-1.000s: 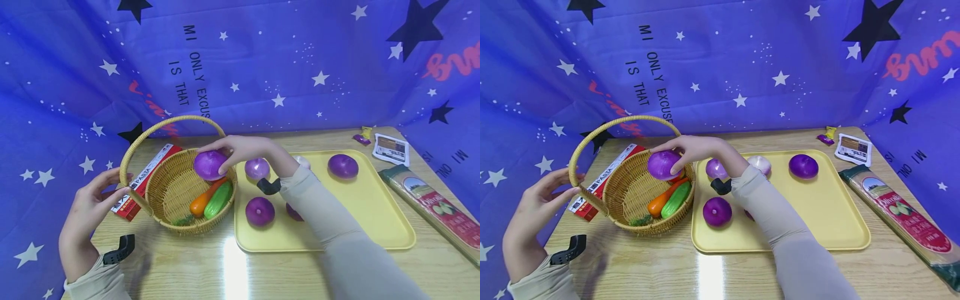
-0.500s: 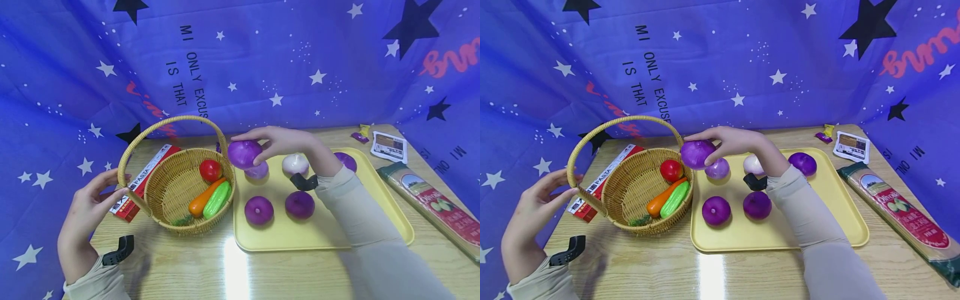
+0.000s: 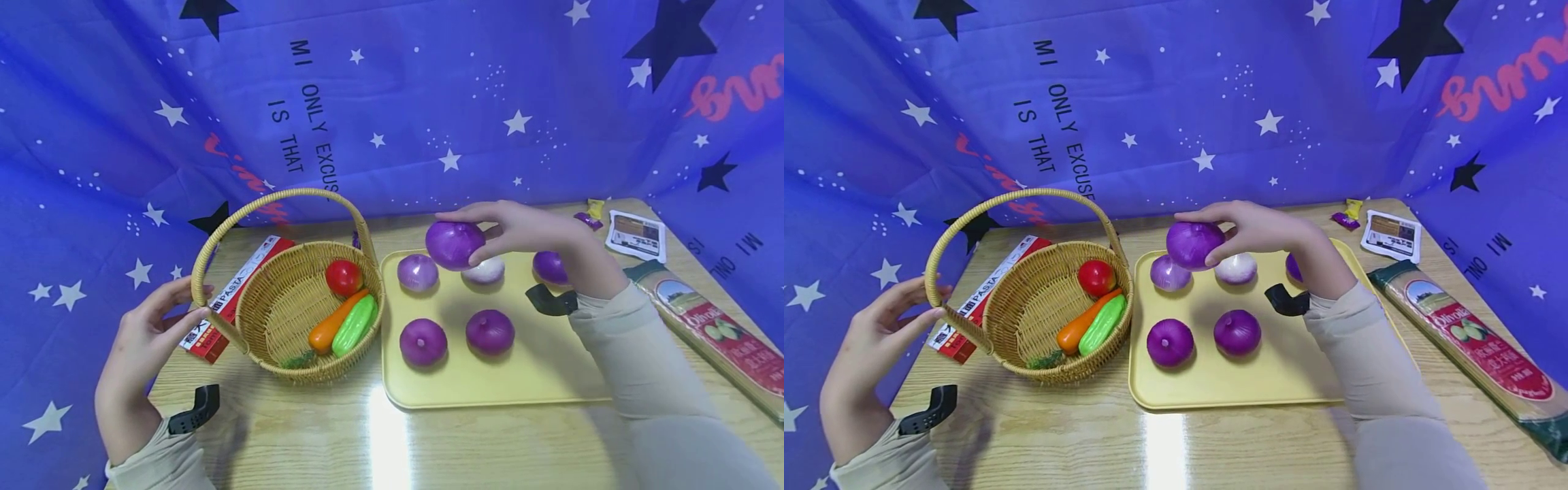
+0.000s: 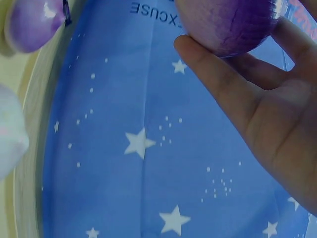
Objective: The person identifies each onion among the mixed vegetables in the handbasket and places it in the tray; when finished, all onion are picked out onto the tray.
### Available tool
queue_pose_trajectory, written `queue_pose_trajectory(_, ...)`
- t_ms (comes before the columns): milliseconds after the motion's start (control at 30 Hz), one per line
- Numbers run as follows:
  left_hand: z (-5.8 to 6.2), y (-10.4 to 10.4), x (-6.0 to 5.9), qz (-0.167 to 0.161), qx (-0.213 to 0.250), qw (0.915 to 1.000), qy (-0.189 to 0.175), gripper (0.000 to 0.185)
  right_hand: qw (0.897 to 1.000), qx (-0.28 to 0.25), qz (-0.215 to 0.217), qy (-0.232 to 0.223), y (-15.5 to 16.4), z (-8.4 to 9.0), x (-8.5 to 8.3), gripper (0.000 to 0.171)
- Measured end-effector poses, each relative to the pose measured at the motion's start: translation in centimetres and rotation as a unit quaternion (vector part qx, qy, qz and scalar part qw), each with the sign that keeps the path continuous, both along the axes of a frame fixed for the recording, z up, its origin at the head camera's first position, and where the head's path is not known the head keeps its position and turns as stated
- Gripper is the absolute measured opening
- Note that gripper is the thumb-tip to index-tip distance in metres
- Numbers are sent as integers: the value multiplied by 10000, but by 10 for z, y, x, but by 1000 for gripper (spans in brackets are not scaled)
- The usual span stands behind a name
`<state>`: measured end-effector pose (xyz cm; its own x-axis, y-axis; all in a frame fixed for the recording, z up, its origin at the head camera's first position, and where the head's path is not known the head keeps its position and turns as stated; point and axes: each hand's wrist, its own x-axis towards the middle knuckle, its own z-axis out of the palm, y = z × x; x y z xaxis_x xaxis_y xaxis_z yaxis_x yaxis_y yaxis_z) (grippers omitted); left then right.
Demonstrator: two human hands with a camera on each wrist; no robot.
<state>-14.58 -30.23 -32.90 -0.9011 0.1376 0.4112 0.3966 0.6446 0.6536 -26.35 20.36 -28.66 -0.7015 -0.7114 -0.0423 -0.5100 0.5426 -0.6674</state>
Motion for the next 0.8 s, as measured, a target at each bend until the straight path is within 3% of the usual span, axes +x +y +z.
queue_pose_trajectory(800,0,0,-1,14,28,10000,30,44,9953,204,-928,171,66,-4,27,66)
